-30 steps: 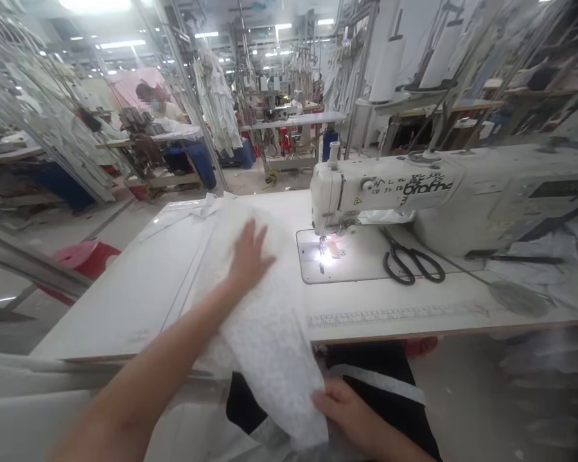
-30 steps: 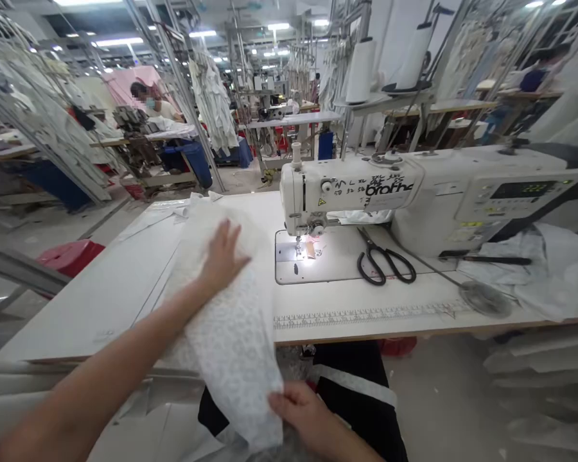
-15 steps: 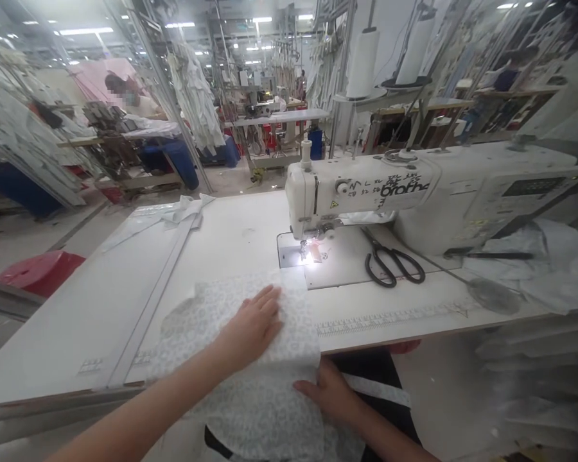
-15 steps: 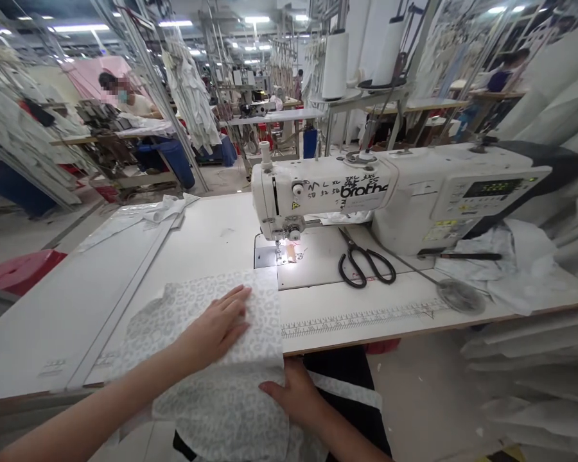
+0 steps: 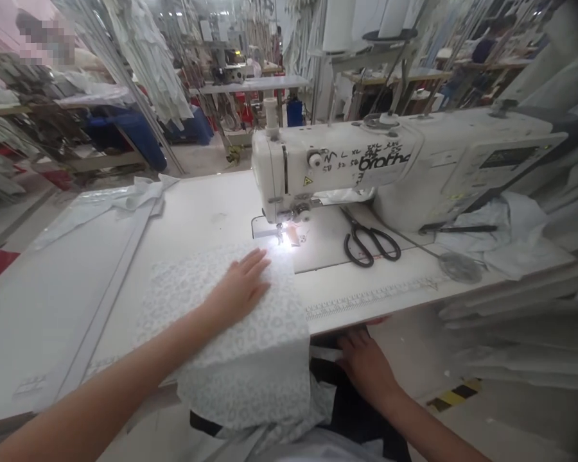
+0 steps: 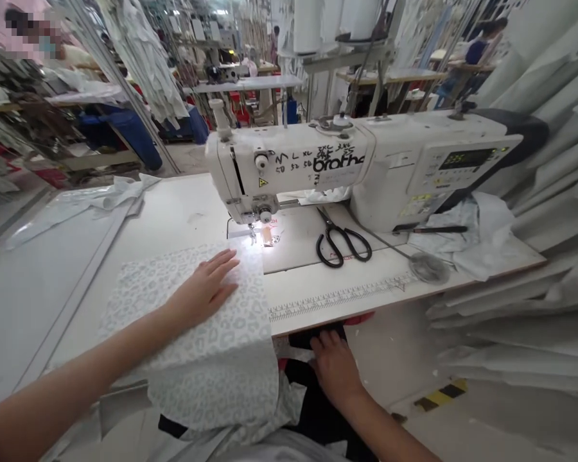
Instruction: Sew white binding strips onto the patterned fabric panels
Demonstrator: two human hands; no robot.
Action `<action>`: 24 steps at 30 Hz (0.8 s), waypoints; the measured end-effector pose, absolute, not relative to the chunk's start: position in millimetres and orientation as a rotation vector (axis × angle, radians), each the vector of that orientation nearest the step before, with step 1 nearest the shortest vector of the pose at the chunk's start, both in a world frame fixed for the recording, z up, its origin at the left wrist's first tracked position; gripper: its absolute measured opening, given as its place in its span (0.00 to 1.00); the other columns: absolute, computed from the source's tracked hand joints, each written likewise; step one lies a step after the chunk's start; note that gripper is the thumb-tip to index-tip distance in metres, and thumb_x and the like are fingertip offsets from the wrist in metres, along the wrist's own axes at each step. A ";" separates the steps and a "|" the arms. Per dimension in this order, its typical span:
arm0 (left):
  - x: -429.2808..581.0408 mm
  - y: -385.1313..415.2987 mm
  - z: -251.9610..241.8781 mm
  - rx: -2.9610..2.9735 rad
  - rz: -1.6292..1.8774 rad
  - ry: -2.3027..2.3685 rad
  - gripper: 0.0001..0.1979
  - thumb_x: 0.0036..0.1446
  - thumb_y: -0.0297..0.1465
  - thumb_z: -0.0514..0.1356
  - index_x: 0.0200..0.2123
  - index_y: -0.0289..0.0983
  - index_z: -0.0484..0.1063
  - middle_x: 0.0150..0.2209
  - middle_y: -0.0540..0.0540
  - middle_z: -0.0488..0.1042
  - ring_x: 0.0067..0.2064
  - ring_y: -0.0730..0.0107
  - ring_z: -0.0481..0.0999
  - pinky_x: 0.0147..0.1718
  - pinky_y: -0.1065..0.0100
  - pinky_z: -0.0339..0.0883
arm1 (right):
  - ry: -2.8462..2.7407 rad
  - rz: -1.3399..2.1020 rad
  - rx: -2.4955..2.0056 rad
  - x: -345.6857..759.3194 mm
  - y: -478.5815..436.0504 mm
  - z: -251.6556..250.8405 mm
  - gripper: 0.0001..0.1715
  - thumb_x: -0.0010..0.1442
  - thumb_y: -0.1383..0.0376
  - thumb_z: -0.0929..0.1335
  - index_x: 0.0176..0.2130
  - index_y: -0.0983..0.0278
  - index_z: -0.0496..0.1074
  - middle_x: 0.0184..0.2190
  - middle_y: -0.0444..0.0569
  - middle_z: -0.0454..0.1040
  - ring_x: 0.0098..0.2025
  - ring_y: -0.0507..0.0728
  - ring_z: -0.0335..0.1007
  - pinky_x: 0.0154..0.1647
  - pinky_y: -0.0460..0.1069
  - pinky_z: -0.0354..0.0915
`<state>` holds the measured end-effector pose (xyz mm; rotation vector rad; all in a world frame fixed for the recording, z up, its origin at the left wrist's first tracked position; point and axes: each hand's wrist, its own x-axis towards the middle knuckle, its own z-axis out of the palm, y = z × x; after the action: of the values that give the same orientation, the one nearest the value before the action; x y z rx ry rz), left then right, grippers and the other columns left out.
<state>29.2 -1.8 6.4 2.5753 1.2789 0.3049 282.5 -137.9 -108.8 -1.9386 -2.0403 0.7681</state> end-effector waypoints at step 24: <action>17.6 -75.8 82.6 0.582 1.191 0.719 0.29 0.38 0.23 0.63 0.49 0.35 0.71 0.38 0.45 0.74 0.35 0.72 0.74 0.34 0.76 0.73 | -1.659 1.072 -1.192 238.4 -162.1 -1.3 0.13 0.60 0.62 0.63 0.26 0.62 0.56 0.24 0.40 0.55 0.26 0.50 0.51 0.26 0.45 0.50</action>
<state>17.6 -75.8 82.6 0.5823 0.7188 1.1909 238.4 -162.1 -1.3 -1.1924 -1.6591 1.0722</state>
